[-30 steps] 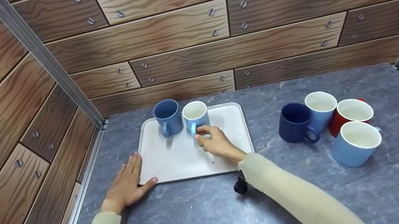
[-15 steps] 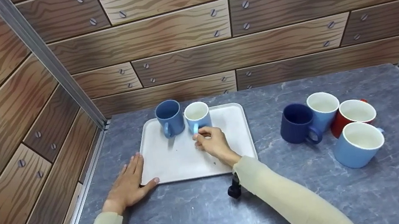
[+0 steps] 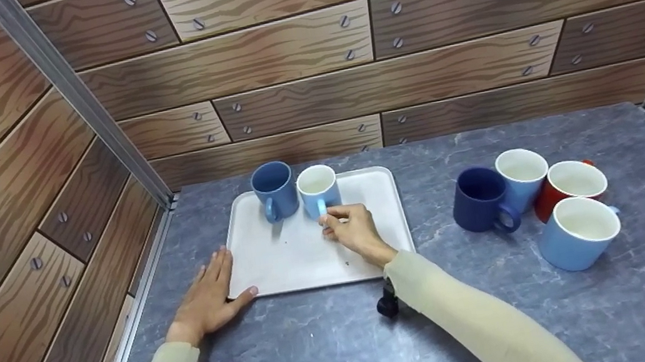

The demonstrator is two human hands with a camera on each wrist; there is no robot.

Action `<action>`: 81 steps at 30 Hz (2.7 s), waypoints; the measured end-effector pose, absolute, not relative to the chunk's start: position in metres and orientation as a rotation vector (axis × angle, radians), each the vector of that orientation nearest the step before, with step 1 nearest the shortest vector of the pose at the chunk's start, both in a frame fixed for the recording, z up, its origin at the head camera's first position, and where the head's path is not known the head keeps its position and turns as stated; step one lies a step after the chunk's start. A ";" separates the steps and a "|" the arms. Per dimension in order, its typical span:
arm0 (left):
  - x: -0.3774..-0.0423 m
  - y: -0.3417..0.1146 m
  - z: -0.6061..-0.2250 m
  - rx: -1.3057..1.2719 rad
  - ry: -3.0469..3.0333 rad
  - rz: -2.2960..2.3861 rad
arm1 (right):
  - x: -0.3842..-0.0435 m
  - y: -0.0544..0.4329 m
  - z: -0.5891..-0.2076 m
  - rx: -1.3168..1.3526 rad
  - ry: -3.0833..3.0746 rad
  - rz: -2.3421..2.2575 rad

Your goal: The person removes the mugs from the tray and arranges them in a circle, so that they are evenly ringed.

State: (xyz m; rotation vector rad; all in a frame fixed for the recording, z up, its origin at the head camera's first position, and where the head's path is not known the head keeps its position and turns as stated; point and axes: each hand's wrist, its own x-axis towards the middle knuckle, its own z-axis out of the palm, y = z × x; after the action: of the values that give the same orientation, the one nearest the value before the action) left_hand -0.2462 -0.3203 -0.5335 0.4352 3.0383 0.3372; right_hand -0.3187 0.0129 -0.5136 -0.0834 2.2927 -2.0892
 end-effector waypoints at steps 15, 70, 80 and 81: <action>-0.246 -0.321 -0.533 0.423 3.039 0.357 | -0.305 0.084 -0.499 -0.328 2.391 -2.004; -0.245 -0.321 -0.534 0.439 3.036 0.375 | -0.191 0.279 -0.502 -0.820 3.119 -1.602; -0.245 -0.322 -0.533 0.435 3.024 0.369 | -0.182 0.295 -0.510 -0.722 3.283 -1.395; -0.245 -0.322 -0.533 0.436 3.026 0.366 | -0.181 0.296 -0.510 -0.708 3.290 -1.382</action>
State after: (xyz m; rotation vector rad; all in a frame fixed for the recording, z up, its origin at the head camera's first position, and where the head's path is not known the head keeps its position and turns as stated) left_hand -0.2446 -0.3217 -0.5334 0.4361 3.0261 0.3664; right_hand -0.1814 0.2955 -0.5097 -0.7082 3.2899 -1.3821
